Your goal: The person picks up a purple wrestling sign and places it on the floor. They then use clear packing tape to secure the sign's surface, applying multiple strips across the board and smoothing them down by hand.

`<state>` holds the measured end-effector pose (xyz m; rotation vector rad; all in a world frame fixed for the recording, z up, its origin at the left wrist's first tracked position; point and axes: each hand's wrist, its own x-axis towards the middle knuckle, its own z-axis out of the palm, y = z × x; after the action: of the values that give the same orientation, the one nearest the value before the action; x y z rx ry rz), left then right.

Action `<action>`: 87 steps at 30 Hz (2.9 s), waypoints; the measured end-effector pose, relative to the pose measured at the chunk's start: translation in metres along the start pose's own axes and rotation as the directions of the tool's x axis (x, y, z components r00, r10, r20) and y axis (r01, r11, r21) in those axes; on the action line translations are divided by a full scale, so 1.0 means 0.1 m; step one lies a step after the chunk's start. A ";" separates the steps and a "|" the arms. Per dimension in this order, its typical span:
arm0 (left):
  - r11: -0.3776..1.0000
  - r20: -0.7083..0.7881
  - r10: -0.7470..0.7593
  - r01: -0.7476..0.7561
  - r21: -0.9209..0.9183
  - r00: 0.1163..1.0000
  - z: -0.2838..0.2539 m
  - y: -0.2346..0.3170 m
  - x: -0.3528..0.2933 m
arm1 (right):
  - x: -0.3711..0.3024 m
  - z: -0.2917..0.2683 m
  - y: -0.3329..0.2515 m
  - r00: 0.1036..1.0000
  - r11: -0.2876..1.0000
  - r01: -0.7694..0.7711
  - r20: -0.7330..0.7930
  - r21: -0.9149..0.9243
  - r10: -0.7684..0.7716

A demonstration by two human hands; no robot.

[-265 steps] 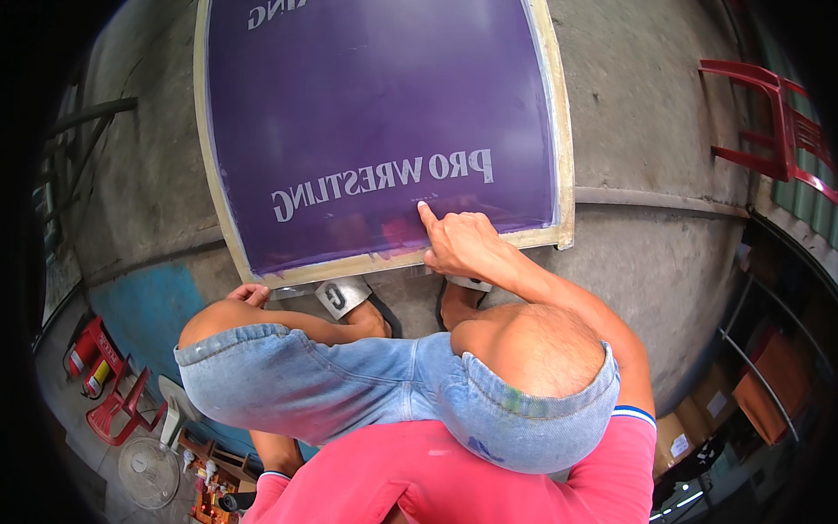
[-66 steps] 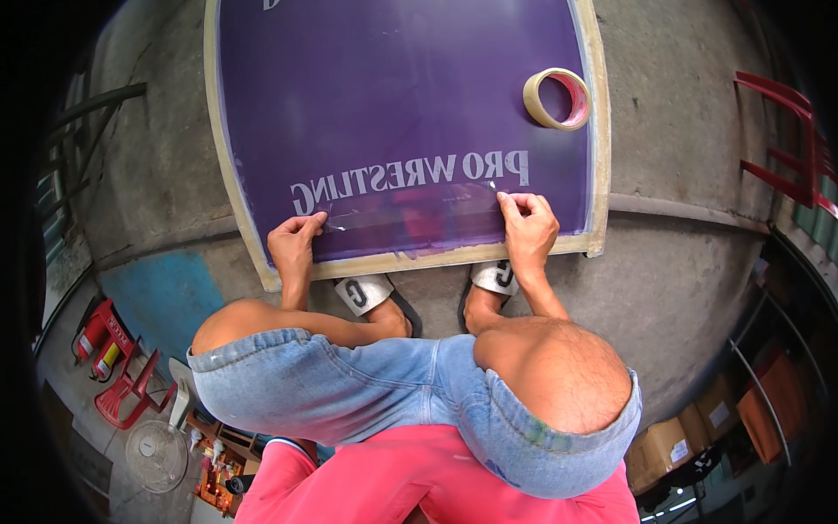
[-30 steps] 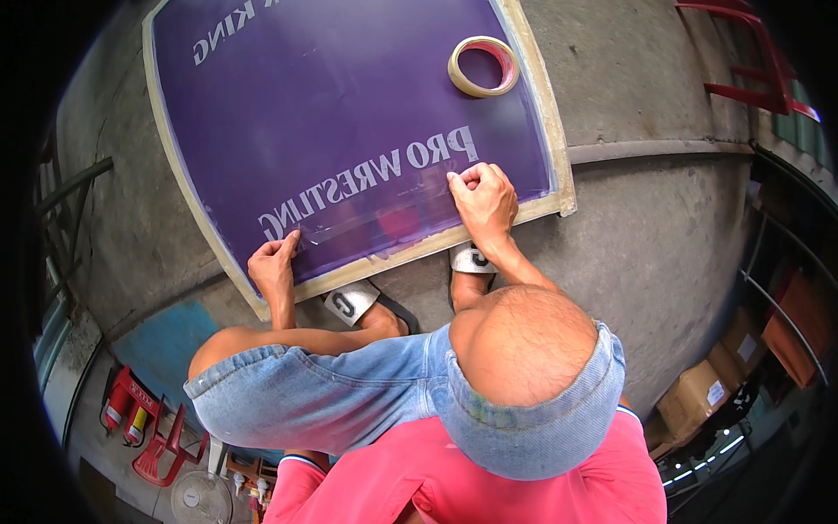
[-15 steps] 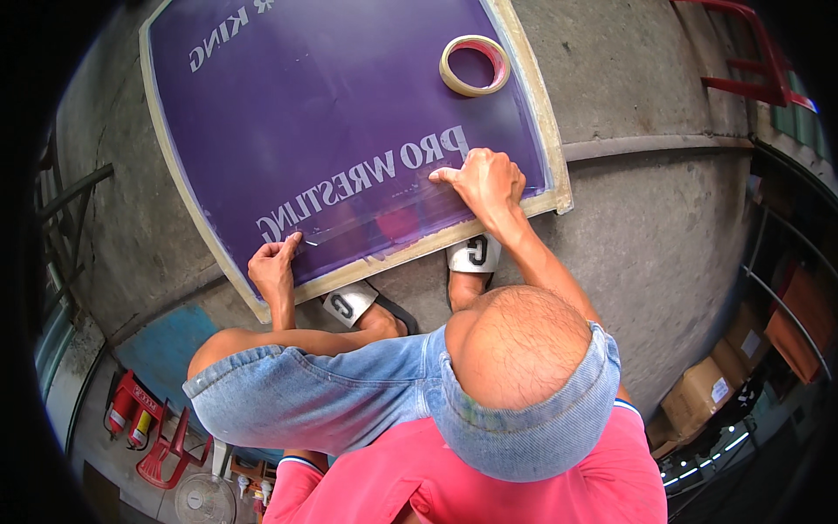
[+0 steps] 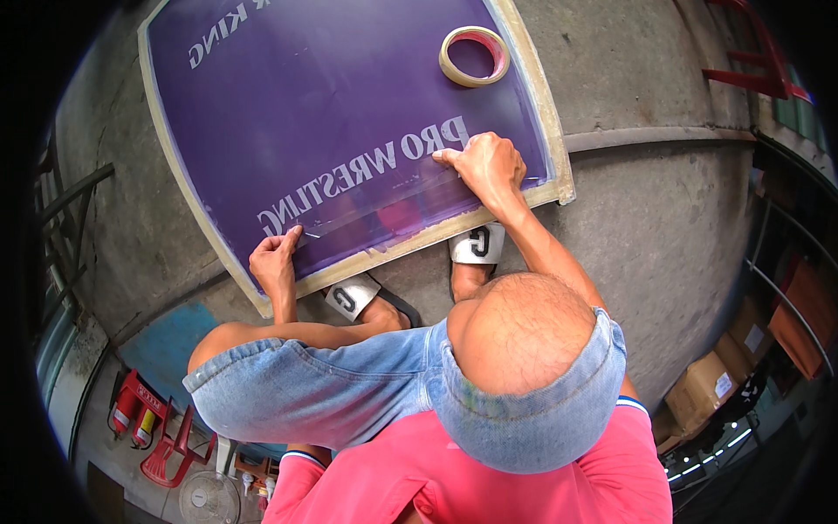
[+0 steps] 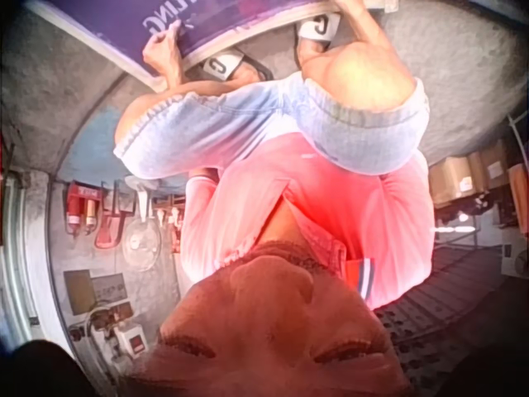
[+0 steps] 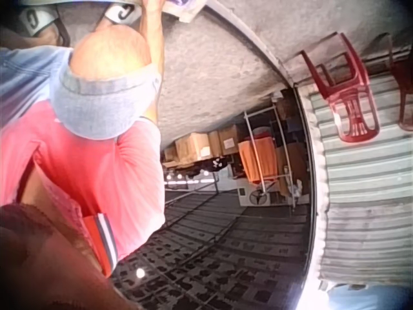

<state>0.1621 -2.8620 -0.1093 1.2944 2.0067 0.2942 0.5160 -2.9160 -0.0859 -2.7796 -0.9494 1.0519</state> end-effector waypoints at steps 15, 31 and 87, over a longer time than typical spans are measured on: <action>1.000 -0.006 -0.015 0.014 -0.016 1.000 -0.03 -0.02 -0.02 | -0.23 -0.13 0.37 0.966 0.955 0.259 0.046 -0.145 -0.255; 0.998 0.041 -0.047 0.049 -0.051 0.998 -0.07 -0.05 -0.02 | 0.47 -0.49 0.25 0.364 0.441 0.875 -0.331 -0.198 -0.871; 0.704 -0.006 0.710 -0.710 0.040 0.704 0.00 -0.36 -0.32 | -0.51 0.74 -0.37 0.096 0.094 0.994 0.033 -0.057 -0.995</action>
<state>0.1451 -2.9066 -0.1143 2.0678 1.4303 0.6342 0.4210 -2.9274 -0.1046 -1.2712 -2.3234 0.6296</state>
